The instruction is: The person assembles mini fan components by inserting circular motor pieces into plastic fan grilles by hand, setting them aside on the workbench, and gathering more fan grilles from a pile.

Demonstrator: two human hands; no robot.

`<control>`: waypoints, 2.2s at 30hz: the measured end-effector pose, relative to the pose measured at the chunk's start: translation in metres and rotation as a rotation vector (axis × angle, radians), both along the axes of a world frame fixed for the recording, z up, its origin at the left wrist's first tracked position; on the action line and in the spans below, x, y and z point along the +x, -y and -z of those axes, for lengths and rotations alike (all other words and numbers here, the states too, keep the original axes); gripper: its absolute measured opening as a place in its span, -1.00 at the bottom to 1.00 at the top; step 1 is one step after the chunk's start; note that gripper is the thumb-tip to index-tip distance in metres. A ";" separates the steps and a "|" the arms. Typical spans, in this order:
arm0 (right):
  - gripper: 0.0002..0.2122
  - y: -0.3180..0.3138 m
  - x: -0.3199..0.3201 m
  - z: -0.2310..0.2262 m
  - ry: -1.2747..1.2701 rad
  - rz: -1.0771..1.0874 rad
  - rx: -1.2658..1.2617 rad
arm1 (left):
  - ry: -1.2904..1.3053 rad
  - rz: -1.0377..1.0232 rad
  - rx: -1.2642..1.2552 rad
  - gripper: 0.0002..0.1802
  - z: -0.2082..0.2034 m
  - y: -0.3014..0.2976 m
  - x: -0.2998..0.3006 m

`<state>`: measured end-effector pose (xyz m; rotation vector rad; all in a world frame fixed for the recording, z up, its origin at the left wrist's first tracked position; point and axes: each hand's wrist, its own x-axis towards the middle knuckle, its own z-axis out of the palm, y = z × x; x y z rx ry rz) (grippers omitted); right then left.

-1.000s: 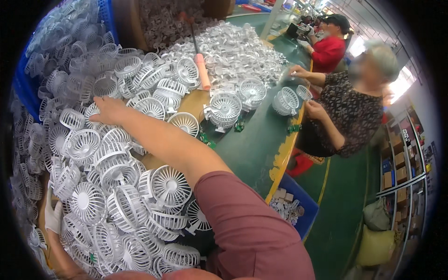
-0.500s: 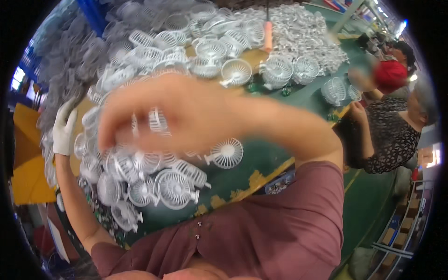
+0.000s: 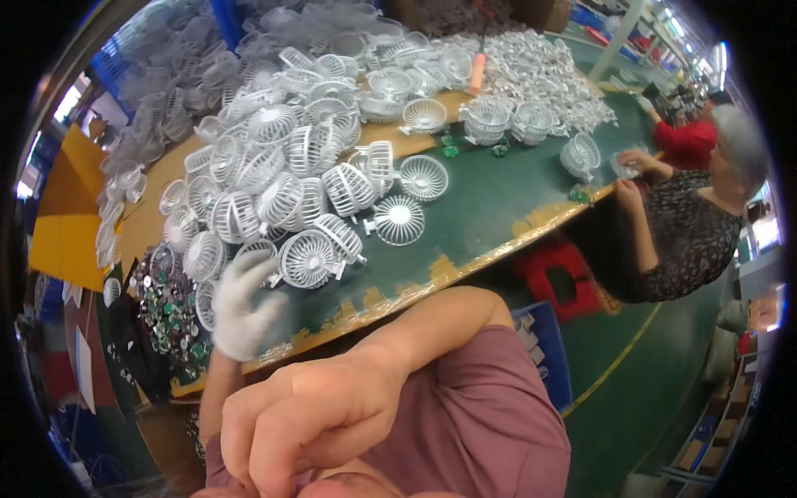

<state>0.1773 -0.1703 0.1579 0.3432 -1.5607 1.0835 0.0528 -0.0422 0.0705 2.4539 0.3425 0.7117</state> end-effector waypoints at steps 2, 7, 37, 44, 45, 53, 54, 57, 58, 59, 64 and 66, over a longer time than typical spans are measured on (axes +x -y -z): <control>-0.73 0.007 -0.008 -0.001 0.046 0.048 0.033 | -0.066 -0.030 0.047 -0.49 0.011 0.020 0.011; -0.75 0.014 -0.024 -0.004 0.134 0.068 0.059 | -0.062 -0.010 0.354 -0.25 0.048 0.031 0.050; -0.75 -0.142 0.201 0.202 0.762 2.117 -0.056 | -0.434 -0.204 0.526 -0.44 0.052 -0.119 0.143; -0.70 -0.083 0.176 0.185 0.786 2.275 0.023 | -0.049 -0.406 0.396 -0.61 0.019 -0.061 -0.019; -0.71 -0.073 0.157 0.184 0.748 2.172 -0.021 | -0.083 -0.450 0.385 -0.62 0.028 -0.057 -0.040; -0.53 -0.060 0.000 0.185 0.933 1.327 -0.086 | -0.297 -0.524 0.132 -0.72 0.080 -0.015 -0.075; -0.52 -0.062 -0.009 0.185 0.951 1.325 -0.088 | -0.276 -0.505 0.151 -0.74 0.087 -0.010 -0.072; -0.52 -0.064 -0.014 0.189 1.057 1.360 -0.069 | -0.170 -0.493 0.103 -0.76 0.102 -0.002 -0.059; -0.52 -0.063 -0.011 0.191 1.130 1.361 -0.071 | -0.128 -0.466 0.076 -0.74 0.104 -0.004 -0.056; -0.55 -0.064 -0.008 0.193 1.068 1.397 -0.045 | -0.103 -0.416 0.038 -0.74 0.102 -0.006 -0.055; -0.70 -0.089 0.016 0.174 1.314 1.454 -0.084 | 0.209 -0.478 -0.110 -0.78 0.082 -0.025 -0.053; -0.73 -0.092 0.021 0.159 1.236 1.572 -0.011 | 0.288 -0.567 -0.174 -0.80 0.079 -0.043 -0.063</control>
